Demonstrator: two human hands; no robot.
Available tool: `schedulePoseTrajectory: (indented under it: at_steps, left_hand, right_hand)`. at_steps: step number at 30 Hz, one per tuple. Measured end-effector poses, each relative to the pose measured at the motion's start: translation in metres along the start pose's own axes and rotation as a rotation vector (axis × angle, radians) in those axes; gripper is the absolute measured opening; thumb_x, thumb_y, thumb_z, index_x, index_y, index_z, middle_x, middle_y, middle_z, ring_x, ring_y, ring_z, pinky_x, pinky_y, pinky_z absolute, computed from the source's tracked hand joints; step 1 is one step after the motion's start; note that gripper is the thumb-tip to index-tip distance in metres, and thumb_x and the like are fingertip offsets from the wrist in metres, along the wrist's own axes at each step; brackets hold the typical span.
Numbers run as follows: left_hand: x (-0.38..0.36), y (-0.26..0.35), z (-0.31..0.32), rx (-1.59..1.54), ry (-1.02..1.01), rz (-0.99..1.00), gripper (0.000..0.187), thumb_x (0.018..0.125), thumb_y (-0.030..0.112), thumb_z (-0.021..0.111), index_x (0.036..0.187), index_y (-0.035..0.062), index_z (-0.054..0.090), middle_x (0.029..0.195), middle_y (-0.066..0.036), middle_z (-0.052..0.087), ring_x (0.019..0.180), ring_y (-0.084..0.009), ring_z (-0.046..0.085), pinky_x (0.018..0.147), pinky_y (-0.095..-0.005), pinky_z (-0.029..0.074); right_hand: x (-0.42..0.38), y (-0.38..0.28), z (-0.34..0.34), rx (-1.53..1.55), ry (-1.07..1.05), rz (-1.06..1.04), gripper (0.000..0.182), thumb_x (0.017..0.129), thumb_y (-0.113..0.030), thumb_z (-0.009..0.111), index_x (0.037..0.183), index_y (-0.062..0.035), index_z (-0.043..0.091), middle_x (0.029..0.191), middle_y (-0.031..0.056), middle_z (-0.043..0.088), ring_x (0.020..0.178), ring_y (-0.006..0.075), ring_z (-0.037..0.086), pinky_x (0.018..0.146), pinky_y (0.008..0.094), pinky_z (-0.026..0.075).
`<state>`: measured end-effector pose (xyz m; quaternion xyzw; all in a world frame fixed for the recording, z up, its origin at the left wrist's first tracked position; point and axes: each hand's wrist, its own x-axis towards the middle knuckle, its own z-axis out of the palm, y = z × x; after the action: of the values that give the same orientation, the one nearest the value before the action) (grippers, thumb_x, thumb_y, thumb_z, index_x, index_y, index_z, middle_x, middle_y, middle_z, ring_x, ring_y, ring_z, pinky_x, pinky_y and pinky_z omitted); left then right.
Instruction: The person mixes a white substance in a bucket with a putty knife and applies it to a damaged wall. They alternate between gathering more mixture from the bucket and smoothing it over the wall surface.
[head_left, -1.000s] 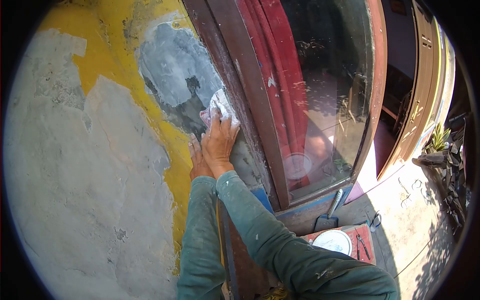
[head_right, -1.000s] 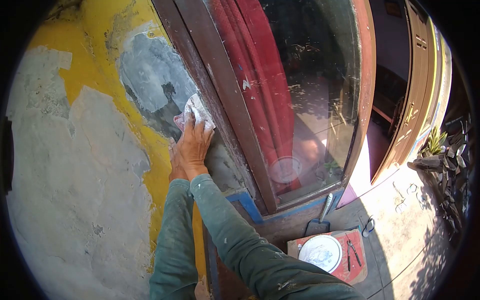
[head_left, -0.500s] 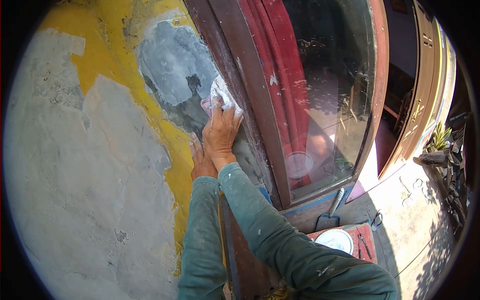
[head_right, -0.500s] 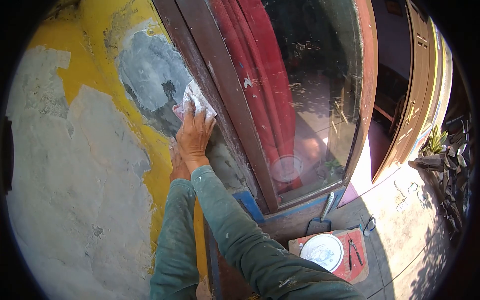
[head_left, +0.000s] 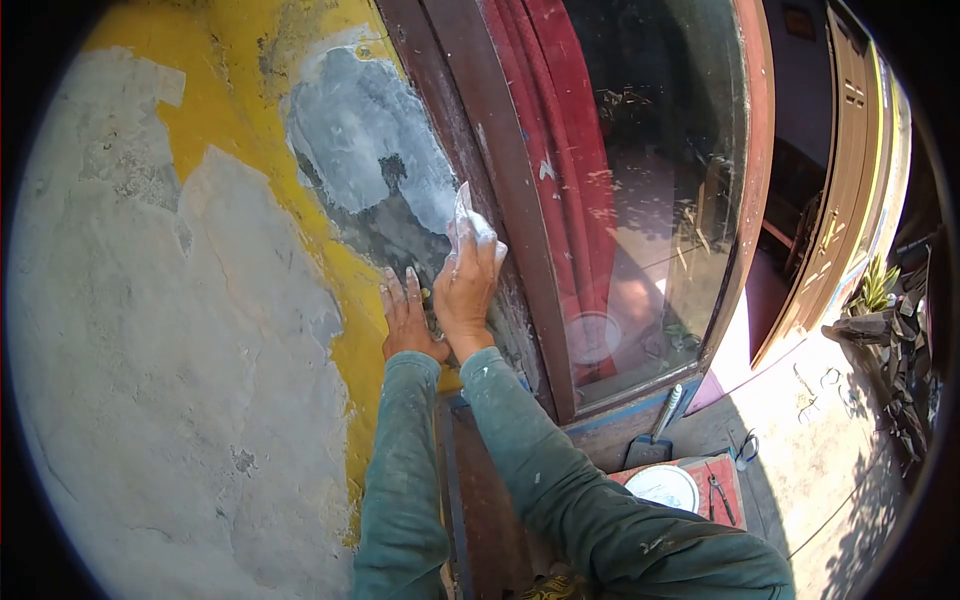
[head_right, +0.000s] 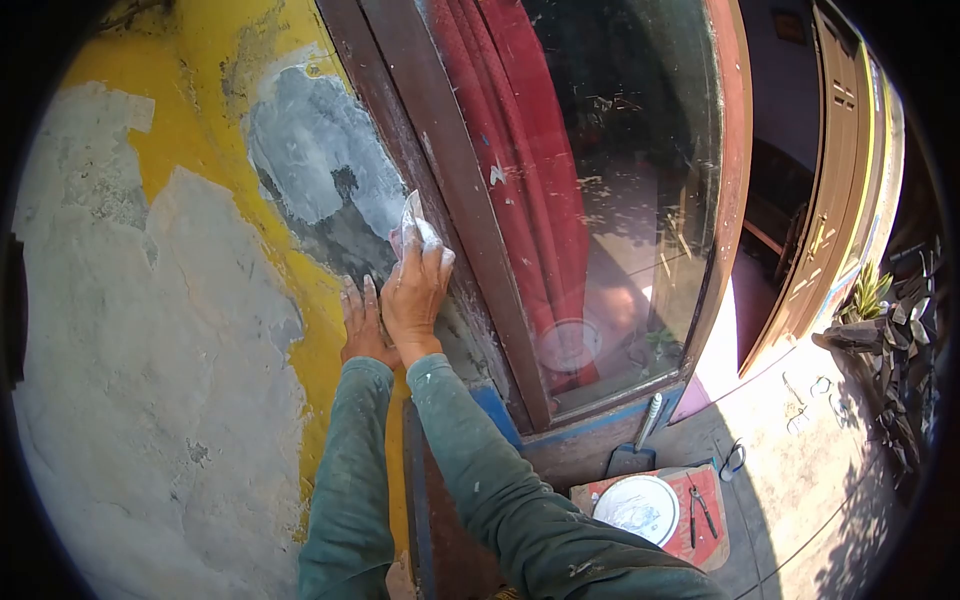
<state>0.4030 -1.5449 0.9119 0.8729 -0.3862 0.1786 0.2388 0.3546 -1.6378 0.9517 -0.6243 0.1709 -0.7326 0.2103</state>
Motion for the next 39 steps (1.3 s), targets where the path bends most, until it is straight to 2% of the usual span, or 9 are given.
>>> schedulePoseTrajectory:
  at_steps: [5, 8, 19, 23, 29, 32, 35, 37, 39]
  left_hand:
    - [0.019, -0.024, 0.033, 0.198, 0.088, 0.033, 0.115, 0.072, 0.042, 0.080, 0.160, 0.0172, 0.010, 0.167, -0.014, 0.001, 0.153, -0.0366, 0.004, 0.118, -0.0413, 0.032]
    - [0.005, -0.012, 0.008, 0.068, 0.037, 0.022, 0.113, 0.074, 0.042, 0.079, 0.160, 0.0166, 0.011, 0.167, -0.014, 0.001, 0.153, -0.0364, 0.004, 0.116, -0.0423, 0.036]
    - [0.002, -0.006, 0.004, 0.043, 0.094, 0.018, 0.108, 0.075, 0.043, 0.078, 0.159, 0.0166, 0.016, 0.167, -0.013, 0.001, 0.153, -0.0350, 0.005, 0.113, -0.0432, 0.039]
    - [0.008, -0.011, 0.010, -0.043, -0.031, -0.063, 0.113, 0.072, 0.034, 0.082, 0.160, 0.0175, 0.013, 0.167, -0.012, 0.003, 0.153, -0.0338, 0.006, 0.112, -0.0430, 0.041]
    - [-0.002, -0.003, 0.002, 0.036, 0.055, -0.007, 0.118, 0.068, 0.030, 0.086, 0.160, 0.0210, 0.011, 0.167, -0.011, 0.004, 0.153, -0.0326, 0.007, 0.112, -0.0429, 0.041]
    - [0.005, -0.008, 0.010, 0.024, 0.041, -0.025, 0.124, 0.066, 0.026, 0.088, 0.160, 0.0223, 0.008, 0.168, -0.010, 0.002, 0.153, -0.0329, 0.007, 0.111, -0.0432, 0.042]
    - [0.002, -0.005, 0.000, 0.080, 0.006, -0.052, 0.124, 0.067, 0.028, 0.087, 0.161, 0.0241, 0.007, 0.168, -0.009, -0.002, 0.154, -0.0311, 0.006, 0.110, -0.0422, 0.044]
    - [0.001, -0.001, -0.007, 0.034, -0.081, -0.072, 0.126, 0.067, 0.030, 0.088, 0.161, 0.0233, 0.004, 0.168, -0.010, -0.004, 0.154, -0.0331, 0.001, 0.119, -0.0424, 0.031]
    - [0.001, 0.000, -0.009, 0.010, -0.098, -0.096, 0.126, 0.067, 0.027, 0.088, 0.161, 0.0244, 0.003, 0.168, -0.008, -0.006, 0.154, -0.0322, 0.002, 0.117, -0.0421, 0.035]
  right_hand:
    - [-0.010, -0.013, 0.002, 0.210, -0.188, -0.071, 0.049, 0.082, 0.003, 0.055, 0.130, -0.0003, 0.057, 0.119, 0.0216, 0.060, 0.112, 0.0432, 0.052, 0.099, 0.0490, 0.039]
    - [0.007, -0.010, -0.008, 0.110, 0.009, -0.033, 0.049, 0.083, 0.002, 0.056, 0.132, -0.0013, 0.056, 0.120, 0.0201, 0.058, 0.108, 0.0424, 0.051, 0.097, 0.0497, 0.041]
    - [0.046, -0.040, 0.009, 0.015, 0.038, 0.008, 0.044, 0.085, 0.003, 0.053, 0.129, -0.0005, 0.057, 0.120, 0.0197, 0.060, 0.109, 0.0419, 0.053, 0.101, 0.0496, 0.038]
    - [0.037, -0.052, 0.015, 0.225, -0.206, -0.207, 0.048, 0.084, 0.002, 0.056, 0.131, -0.0022, 0.056, 0.119, 0.0183, 0.059, 0.109, 0.0409, 0.051, 0.097, 0.0513, 0.040]
    - [0.052, -0.043, 0.008, 0.052, 0.041, -0.076, 0.046, 0.082, 0.004, 0.055, 0.128, -0.0024, 0.059, 0.111, 0.0201, 0.060, 0.103, 0.0428, 0.055, 0.098, 0.0509, 0.040]
    - [0.044, -0.045, 0.026, 0.243, -0.312, -0.333, 0.044, 0.083, 0.003, 0.055, 0.126, -0.0030, 0.060, 0.107, 0.0202, 0.061, 0.099, 0.0409, 0.056, 0.092, 0.0478, 0.044]
    - [0.105, -0.075, 0.004, 0.290, -0.247, -0.401, 0.037, 0.081, -0.001, 0.059, 0.118, -0.0042, 0.064, 0.103, 0.0194, 0.062, 0.099, 0.0408, 0.057, 0.088, 0.0500, 0.047]
    - [0.161, -0.098, -0.004, 0.163, -0.185, -0.564, 0.032, 0.081, -0.002, 0.060, 0.113, -0.0052, 0.065, 0.100, 0.0167, 0.064, 0.097, 0.0394, 0.058, 0.083, 0.0495, 0.049]
    - [0.210, -0.113, 0.007, -0.024, -0.135, -0.813, 0.024, 0.081, -0.006, 0.060, 0.103, -0.0078, 0.069, 0.094, 0.0121, 0.068, 0.093, 0.0364, 0.061, 0.082, 0.0466, 0.051]
